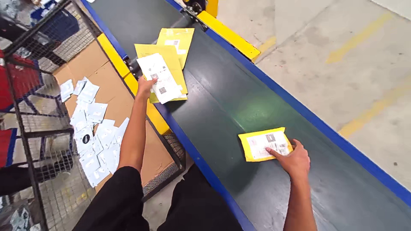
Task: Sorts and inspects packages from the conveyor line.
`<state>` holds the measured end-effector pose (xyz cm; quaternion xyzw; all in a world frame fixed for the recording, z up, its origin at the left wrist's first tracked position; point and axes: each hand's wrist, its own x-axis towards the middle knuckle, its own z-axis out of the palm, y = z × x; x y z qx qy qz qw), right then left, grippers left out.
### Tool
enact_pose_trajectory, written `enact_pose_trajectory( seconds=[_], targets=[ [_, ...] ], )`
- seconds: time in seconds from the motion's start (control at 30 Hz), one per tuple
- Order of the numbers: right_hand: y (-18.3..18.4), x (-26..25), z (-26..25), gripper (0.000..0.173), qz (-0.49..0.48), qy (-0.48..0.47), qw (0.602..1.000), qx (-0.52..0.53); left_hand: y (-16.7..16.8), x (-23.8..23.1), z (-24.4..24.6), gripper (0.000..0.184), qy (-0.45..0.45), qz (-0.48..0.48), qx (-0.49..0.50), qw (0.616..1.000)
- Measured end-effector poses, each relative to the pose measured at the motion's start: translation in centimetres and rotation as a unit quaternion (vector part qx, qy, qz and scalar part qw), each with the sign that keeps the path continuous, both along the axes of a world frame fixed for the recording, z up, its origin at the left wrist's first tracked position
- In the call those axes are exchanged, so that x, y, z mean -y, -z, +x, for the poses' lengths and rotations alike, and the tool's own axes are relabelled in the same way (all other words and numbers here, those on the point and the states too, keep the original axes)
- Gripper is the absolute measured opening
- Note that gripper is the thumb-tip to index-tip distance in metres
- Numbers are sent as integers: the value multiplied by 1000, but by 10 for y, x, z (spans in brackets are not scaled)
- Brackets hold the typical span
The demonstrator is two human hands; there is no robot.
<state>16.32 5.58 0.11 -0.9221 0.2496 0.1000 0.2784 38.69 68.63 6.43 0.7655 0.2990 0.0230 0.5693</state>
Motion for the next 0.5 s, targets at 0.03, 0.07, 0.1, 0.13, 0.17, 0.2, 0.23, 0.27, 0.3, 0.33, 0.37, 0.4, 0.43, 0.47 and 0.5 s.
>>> enact_pose_trajectory(
  seconds=[0.03, 0.07, 0.1, 0.13, 0.17, 0.2, 0.23, 0.27, 0.3, 0.33, 0.37, 0.4, 0.43, 0.47, 0.5],
  targets=[
    [1, 9, -13, 115, 19, 21, 999, -22, 5, 0, 19, 58, 13, 15, -11, 1000],
    [0, 17, -24, 113, 37, 39, 998, -42, 12, 0, 38, 58, 26, 37, -24, 999],
    [-2, 25, -37, 108, 57, 50, 996, -56, 22, 0, 57, 57, 38, 70, -36, 996],
    [-3, 33, -50, 100, 90, 60, 992, -61, 33, 1, 75, 57, 49, 114, -51, 991],
    [-2, 38, -61, 90, 131, 70, 987, -59, 41, 2, 91, 58, 58, 167, -71, 982],
    [-1, 40, -74, 78, 173, 83, 980, -51, 49, 4, 105, 62, 66, 215, -95, 970],
    [-1, 38, -85, 68, 217, 99, 970, -42, 54, 8, 116, 69, 72, 245, -122, 959],
    [-1, 35, -97, 62, 261, 124, 957, -34, 58, 16, 125, 77, 80, 263, -149, 950],
    [-3, 31, -111, 58, 297, 155, 942, -33, 64, 28, 131, 85, 89, 273, -172, 942],
    [-4, 25, -122, 56, 330, 187, 925, -36, 70, 40, 136, 93, 96, 283, -185, 936],
    [-4, 18, -132, 56, 361, 214, 907, -45, 71, 54, 135, 102, 105, 291, -199, 930],
    [-1, 12, -141, 56, 393, 233, 888, -50, 70, 70, 129, 108, 117, 299, -207, 924],
    [2, 6, -151, 57, 426, 246, 869, -45, 67, 85, 121, 111, 136, 306, -202, 920],
    [6, -2, -161, 58, 456, 255, 852, -27, 62, 99, 112, 109, 162, 302, -175, 923],
    [8, -8, -172, 60, 478, 258, 840, -7, 66, 105, 106, 106, 196, 288, -140, 927]
  ],
)
